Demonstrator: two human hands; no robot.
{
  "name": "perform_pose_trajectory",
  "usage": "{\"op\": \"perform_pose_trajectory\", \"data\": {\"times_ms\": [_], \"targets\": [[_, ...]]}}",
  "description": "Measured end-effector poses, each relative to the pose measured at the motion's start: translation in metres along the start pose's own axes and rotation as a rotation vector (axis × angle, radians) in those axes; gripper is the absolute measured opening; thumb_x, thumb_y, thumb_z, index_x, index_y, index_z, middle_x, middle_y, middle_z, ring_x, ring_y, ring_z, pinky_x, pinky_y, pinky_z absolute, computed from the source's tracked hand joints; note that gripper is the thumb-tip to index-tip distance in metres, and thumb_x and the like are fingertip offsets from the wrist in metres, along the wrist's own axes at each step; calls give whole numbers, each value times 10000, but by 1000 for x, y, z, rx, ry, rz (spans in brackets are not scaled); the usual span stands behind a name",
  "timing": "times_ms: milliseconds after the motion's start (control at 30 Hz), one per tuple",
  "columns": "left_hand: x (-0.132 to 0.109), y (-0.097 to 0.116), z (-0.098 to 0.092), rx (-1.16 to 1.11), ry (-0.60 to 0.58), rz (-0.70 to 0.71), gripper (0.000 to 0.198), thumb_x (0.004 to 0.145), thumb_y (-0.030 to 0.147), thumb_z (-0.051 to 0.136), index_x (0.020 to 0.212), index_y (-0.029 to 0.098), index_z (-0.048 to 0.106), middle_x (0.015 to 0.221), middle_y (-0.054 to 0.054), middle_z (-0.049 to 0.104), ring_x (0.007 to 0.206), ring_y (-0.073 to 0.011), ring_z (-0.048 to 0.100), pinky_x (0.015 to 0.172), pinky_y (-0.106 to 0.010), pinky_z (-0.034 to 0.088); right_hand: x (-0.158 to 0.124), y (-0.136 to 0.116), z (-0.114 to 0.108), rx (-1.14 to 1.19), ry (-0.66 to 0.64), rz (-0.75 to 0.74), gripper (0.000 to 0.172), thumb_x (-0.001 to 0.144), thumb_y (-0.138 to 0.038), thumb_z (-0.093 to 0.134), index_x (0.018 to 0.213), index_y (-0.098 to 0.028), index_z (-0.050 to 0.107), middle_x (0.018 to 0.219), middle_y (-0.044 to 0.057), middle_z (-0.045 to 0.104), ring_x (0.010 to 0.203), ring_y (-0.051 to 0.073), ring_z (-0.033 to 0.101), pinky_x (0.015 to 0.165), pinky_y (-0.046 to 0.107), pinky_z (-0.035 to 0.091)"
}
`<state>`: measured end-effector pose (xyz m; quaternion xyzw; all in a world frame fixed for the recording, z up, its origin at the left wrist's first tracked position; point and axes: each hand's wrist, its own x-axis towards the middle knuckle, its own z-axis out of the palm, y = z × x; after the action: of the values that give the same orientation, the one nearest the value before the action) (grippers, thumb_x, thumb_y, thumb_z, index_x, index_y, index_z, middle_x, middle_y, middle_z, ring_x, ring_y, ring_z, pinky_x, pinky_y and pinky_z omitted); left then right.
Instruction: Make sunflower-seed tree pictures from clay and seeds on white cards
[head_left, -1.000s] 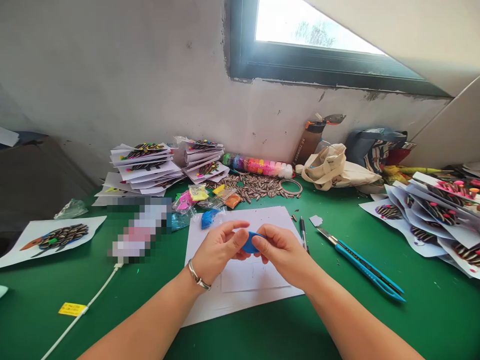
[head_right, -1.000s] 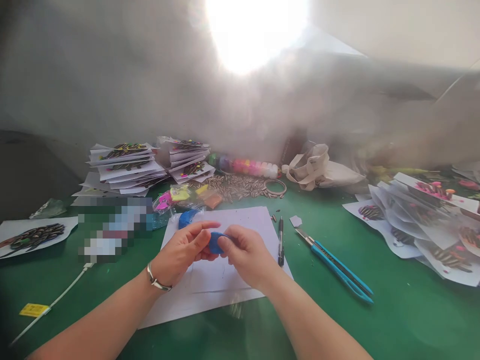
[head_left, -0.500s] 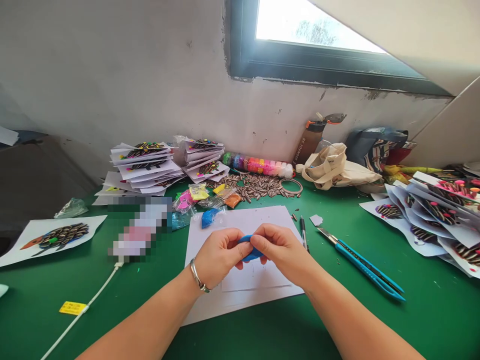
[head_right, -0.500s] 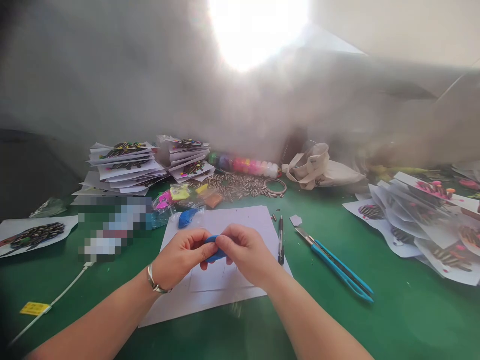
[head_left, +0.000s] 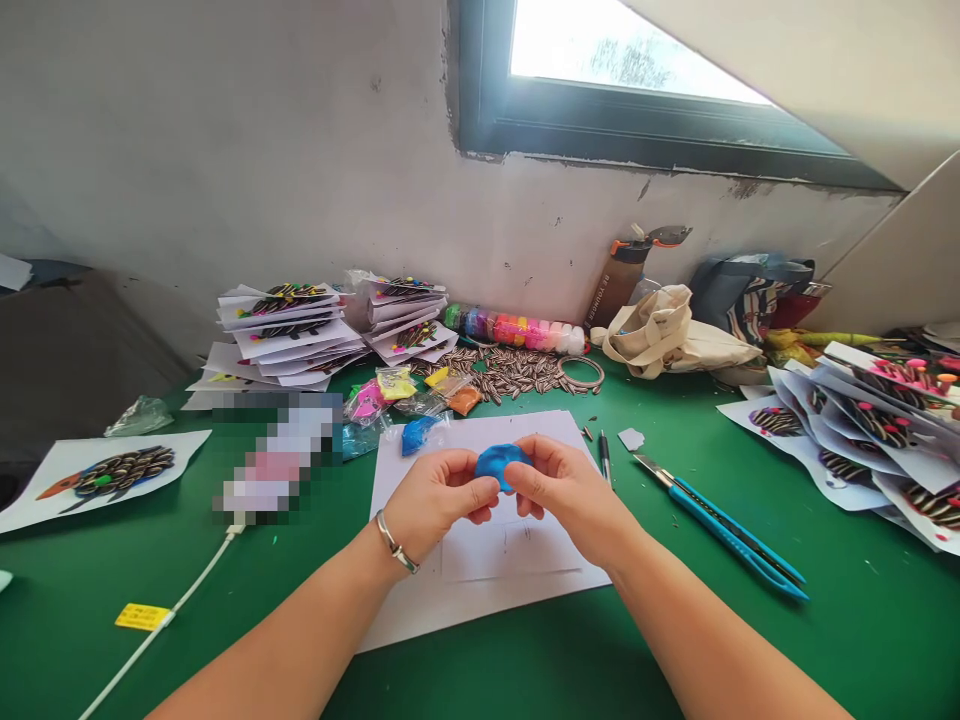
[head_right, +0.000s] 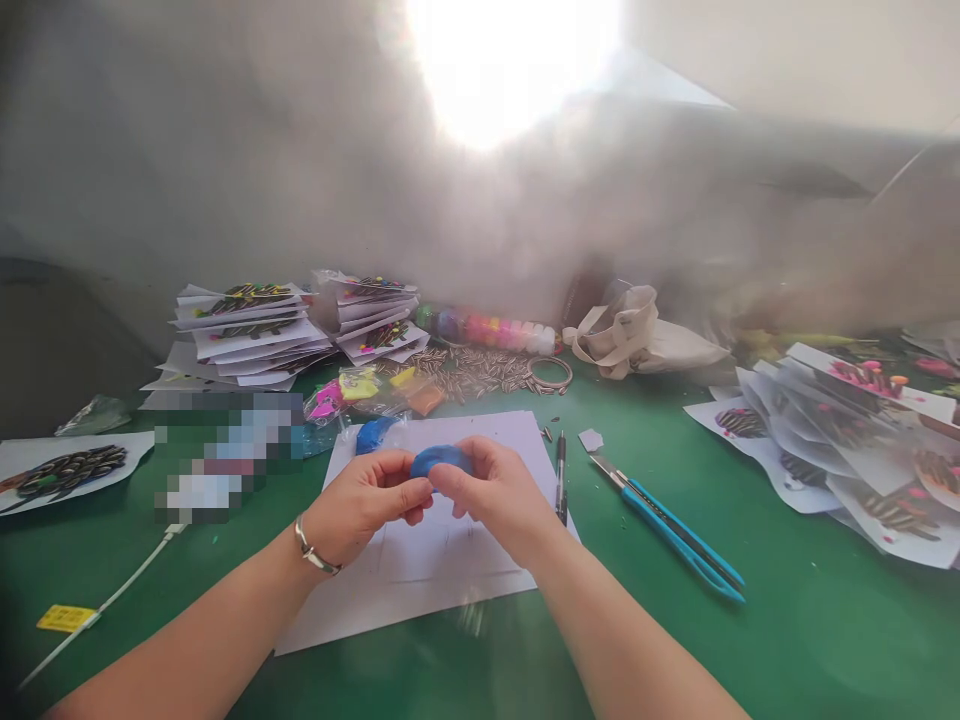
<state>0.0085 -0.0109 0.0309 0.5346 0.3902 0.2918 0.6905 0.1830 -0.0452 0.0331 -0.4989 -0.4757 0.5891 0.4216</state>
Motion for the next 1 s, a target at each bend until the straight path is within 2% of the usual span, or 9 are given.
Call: {"op": "perform_pose_trajectory", "data": {"times_ms": [133, 200, 333, 433, 567, 667, 767, 833, 1000], "targets": [[1, 0, -1, -15, -24, 8, 228, 701, 322, 749, 774, 132, 647, 667, 10, 626, 573, -88, 551, 589, -227, 465, 3, 6, -4, 130, -21, 80, 398, 737, -400, 729, 1045, -209, 564, 789, -3, 614, 636, 119, 562, 545, 246, 393], [1, -1, -2, -31, -35, 8, 249, 704, 341, 751, 797, 135, 649, 687, 4, 631, 596, -98, 567, 603, -236, 476, 4, 8, -5, 175, -35, 88, 415, 737, -375, 735, 1076, -210, 560, 794, -2, 614, 635, 113, 556, 566, 251, 399], [1, -2, -3, -5, -32, 20, 334, 732, 454, 713, 791, 133, 645, 709, -12, 636, 638, -120, 599, 630, -256, 495, 3, 6, -4, 127, -106, 48, 243, 740, -326, 733, 876, -160, 620, 704, 2, 609, 603, 99, 525, 582, 250, 385], [2, -2, -3, 60, -18, 37, 371, 725, 495, 705, 773, 131, 651, 694, -18, 634, 654, -132, 600, 633, -261, 497, 0, 3, 1, 96, -89, -22, 210, 719, -304, 748, 795, -172, 603, 714, -4, 612, 672, 120, 546, 624, 257, 398], [1, 0, -3, 99, 48, 40, 372, 716, 504, 703, 758, 136, 670, 668, -10, 619, 662, -135, 594, 637, -260, 496, -1, 1, 1, 69, -69, -18, 207, 734, -304, 731, 856, -201, 600, 791, -13, 610, 751, 138, 558, 638, 260, 398], [1, 1, -3, 98, 58, 26, 374, 705, 503, 709, 774, 136, 684, 703, -16, 633, 685, -146, 612, 659, -270, 502, 0, 2, -3, 42, -31, -5, 184, 785, -353, 676, 835, -197, 593, 748, -15, 594, 711, 133, 547, 610, 262, 387], [1, 1, -2, 63, 66, 37, 358, 684, 467, 733, 839, 148, 689, 739, -17, 654, 691, -146, 612, 655, -270, 505, 0, 2, -3, 29, -3, -34, 187, 765, -327, 695, 780, -185, 575, 721, -21, 578, 682, 121, 538, 625, 265, 405], [2, 0, -2, 60, 79, 60, 336, 672, 426, 745, 855, 150, 690, 745, -17, 662, 670, -135, 595, 630, -257, 500, -1, 0, -1, 38, -22, -41, 197, 745, -310, 713, 803, -186, 571, 730, -19, 587, 667, 118, 536, 635, 274, 428], [2, 3, 0, 159, 93, 82, 235, 688, 363, 707, 706, 130, 682, 615, -3, 613, 570, -108, 537, 549, -229, 465, -1, 0, 1, 46, -103, -13, 207, 764, -328, 701, 862, -178, 598, 789, 12, 631, 717, 133, 563, 639, 275, 448]]}}
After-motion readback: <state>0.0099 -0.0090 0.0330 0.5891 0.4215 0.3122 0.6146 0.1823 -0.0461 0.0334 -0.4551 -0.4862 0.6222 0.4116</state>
